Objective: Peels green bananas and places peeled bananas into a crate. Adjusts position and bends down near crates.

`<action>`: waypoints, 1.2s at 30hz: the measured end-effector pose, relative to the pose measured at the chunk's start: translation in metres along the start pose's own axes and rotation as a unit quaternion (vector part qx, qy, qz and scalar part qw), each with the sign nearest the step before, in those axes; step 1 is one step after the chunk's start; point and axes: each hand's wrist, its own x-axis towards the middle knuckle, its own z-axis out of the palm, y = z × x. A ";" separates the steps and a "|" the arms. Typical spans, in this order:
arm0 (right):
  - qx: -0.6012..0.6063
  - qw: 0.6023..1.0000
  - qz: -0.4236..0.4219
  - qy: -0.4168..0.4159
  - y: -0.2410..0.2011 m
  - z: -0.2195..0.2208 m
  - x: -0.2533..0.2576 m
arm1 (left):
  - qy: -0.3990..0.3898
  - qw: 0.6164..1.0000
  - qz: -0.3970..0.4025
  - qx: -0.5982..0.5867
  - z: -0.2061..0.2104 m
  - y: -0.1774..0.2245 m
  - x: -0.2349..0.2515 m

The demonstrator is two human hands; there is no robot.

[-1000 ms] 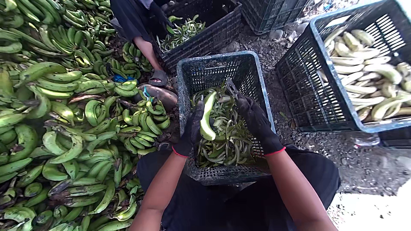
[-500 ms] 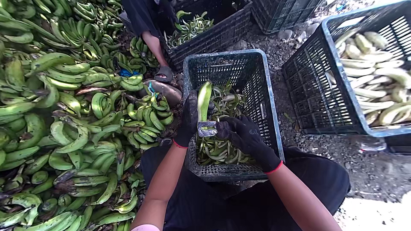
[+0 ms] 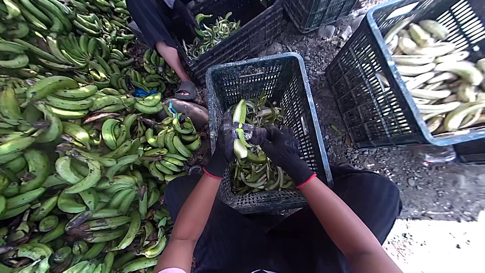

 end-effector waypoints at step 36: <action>0.126 0.992 0.026 0.014 0.027 -0.031 0.020 | -0.003 0.967 -0.022 0.255 -0.023 -0.001 -0.012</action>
